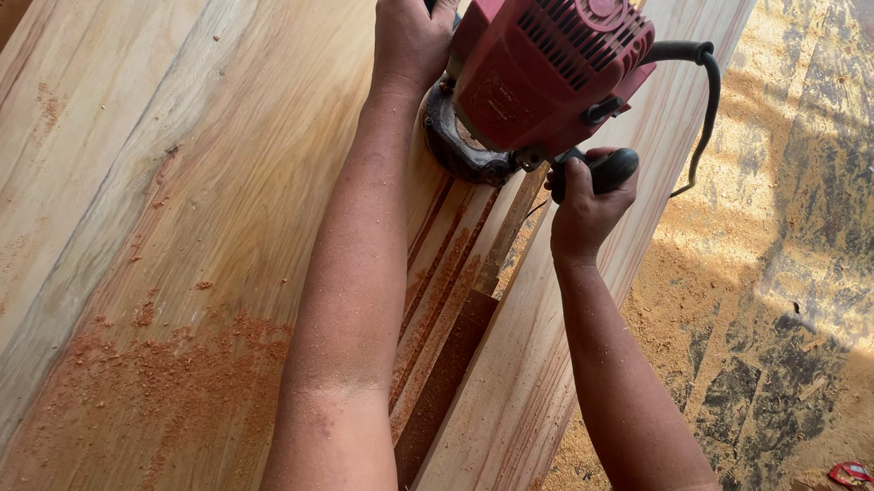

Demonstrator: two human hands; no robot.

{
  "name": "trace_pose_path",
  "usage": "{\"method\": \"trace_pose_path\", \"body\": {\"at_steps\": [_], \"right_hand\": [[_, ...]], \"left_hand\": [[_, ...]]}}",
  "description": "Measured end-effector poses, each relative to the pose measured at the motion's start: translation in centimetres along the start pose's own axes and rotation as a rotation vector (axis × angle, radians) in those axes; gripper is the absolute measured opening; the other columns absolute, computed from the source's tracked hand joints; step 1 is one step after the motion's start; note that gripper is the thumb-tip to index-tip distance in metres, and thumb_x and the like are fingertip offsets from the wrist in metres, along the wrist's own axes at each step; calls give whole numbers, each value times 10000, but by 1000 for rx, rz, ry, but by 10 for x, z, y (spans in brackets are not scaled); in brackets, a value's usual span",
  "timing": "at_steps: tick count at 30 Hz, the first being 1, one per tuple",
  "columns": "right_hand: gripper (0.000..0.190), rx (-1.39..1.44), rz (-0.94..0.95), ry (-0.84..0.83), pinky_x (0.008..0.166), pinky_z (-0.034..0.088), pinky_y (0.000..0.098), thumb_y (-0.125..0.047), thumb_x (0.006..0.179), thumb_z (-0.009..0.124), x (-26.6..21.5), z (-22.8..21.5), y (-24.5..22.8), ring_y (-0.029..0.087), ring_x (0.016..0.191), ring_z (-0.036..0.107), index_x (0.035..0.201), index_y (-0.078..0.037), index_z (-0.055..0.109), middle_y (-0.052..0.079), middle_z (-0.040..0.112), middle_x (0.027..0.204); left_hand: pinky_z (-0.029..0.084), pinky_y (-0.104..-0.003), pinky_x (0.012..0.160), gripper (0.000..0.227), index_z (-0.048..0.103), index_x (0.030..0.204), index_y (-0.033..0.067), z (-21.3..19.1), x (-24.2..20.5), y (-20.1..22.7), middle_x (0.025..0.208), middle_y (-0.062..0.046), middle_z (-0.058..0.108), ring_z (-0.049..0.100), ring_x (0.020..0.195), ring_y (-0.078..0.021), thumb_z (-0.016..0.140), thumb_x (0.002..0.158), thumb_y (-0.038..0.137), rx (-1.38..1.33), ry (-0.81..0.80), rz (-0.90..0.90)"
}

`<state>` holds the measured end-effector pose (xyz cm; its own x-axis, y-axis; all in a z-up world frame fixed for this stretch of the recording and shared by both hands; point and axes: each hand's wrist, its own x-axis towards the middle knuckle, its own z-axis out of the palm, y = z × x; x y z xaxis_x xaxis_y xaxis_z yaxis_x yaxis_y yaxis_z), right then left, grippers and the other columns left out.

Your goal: The person uses a handheld electric router to cut multiple parallel grooves into a large wooden panel. They guide the tool along the wood surface, creating evenly spaced channels while sawdust accumulates on the floor.

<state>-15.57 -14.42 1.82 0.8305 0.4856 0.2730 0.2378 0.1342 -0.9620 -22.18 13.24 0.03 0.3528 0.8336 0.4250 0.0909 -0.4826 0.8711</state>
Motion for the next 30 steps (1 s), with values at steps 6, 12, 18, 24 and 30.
{"method": "trace_pose_path", "body": {"at_steps": [6, 12, 18, 24, 30], "right_hand": [[175, 2, 10, 11, 661, 648, 322, -35, 1000, 655, -14, 1, -6, 172, 730, 711, 1081, -36, 500, 92, 606, 921], [177, -3, -1, 20, 650, 636, 318, -36, 993, 654, -36, 2, -8, 174, 727, 706, 1082, -38, 502, 92, 606, 916], [171, -34, -18, 34, 666, 630, 312, -33, 993, 648, -60, 2, -13, 169, 732, 697, 1085, -37, 504, 91, 607, 903], [161, 6, -14, 32, 672, 644, 322, -25, 986, 634, -83, 5, -21, 172, 743, 696, 1080, -36, 503, 91, 590, 945], [151, 12, -2, 36, 676, 627, 316, -8, 989, 624, -105, 6, -27, 170, 734, 687, 1083, -35, 509, 97, 604, 927]], "left_hand": [[629, -418, 846, 324, 631, 1135, 29, -11, -10, 6, 991, -159, 765, 773, 931, -312, 722, 979, 298, 1, 14, 9], [625, -421, 880, 315, 625, 1173, 50, -28, -27, 11, 1034, -160, 764, 773, 969, -313, 725, 990, 286, -3, 6, 25], [622, -432, 919, 367, 569, 1280, 76, -46, -44, 19, 1140, -170, 746, 760, 1054, -317, 730, 998, 246, -27, -1, 28], [591, -401, 909, 353, 539, 1314, 131, -63, -63, 26, 1163, -133, 736, 762, 1065, -266, 691, 1031, 276, 8, -10, 33], [602, -399, 865, 324, 524, 1268, 140, -81, -79, 35, 1097, -108, 736, 772, 1017, -252, 683, 1030, 291, 19, -30, 6]]}}
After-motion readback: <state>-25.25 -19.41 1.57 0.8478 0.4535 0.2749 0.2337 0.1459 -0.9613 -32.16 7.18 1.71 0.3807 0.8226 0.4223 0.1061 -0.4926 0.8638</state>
